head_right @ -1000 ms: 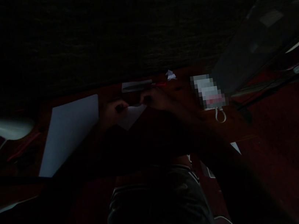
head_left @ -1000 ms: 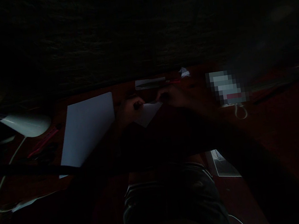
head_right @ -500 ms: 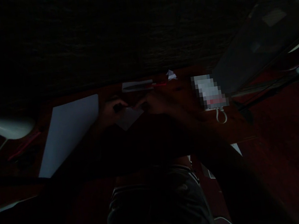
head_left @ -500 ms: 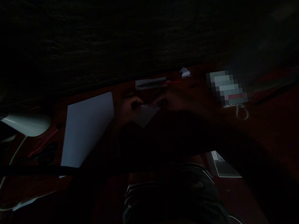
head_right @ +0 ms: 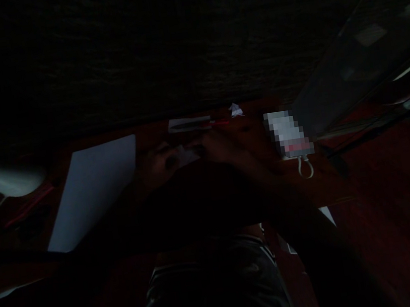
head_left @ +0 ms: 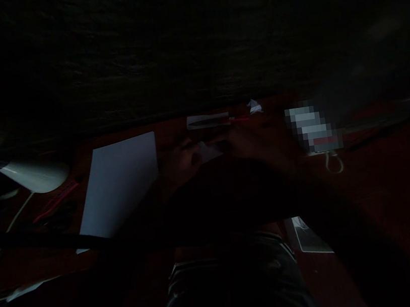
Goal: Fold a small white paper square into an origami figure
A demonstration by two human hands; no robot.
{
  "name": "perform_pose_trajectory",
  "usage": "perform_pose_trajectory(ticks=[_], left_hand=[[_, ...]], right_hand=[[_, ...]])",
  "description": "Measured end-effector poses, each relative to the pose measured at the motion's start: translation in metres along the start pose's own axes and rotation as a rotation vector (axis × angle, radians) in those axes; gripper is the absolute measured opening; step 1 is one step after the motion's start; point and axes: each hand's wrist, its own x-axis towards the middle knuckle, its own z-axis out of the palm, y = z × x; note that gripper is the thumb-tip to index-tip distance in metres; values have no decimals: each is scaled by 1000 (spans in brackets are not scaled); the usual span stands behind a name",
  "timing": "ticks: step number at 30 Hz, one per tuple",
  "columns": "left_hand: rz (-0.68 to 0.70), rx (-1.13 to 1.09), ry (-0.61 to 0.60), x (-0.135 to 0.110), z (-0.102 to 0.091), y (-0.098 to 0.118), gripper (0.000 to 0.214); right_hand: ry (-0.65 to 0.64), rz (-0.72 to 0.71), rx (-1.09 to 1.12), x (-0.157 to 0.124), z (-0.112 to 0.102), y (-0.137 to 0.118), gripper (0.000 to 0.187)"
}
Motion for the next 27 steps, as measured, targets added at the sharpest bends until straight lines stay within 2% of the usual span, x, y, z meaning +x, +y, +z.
perform_pose_trajectory(ticks=[4, 10, 14, 19, 27], left_hand=[[10, -10, -6, 3, 5, -4, 27], [-14, -40, -6, 5, 2, -7, 25], [12, -30, -2, 4, 1, -5, 27], [32, -12, 0, 4, 4, -6, 27], [63, 6, 15, 5, 6, -11, 35]], right_hand=[[3, 2, -51, -2, 0, -2, 58], [-25, -104, -47, -2, 2, 2, 39], [15, -149, 0, -1, 5, 10, 39], [-22, -201, 23, -1, 4, 14, 47], [-52, -201, 11, 1, 4, 14, 38]])
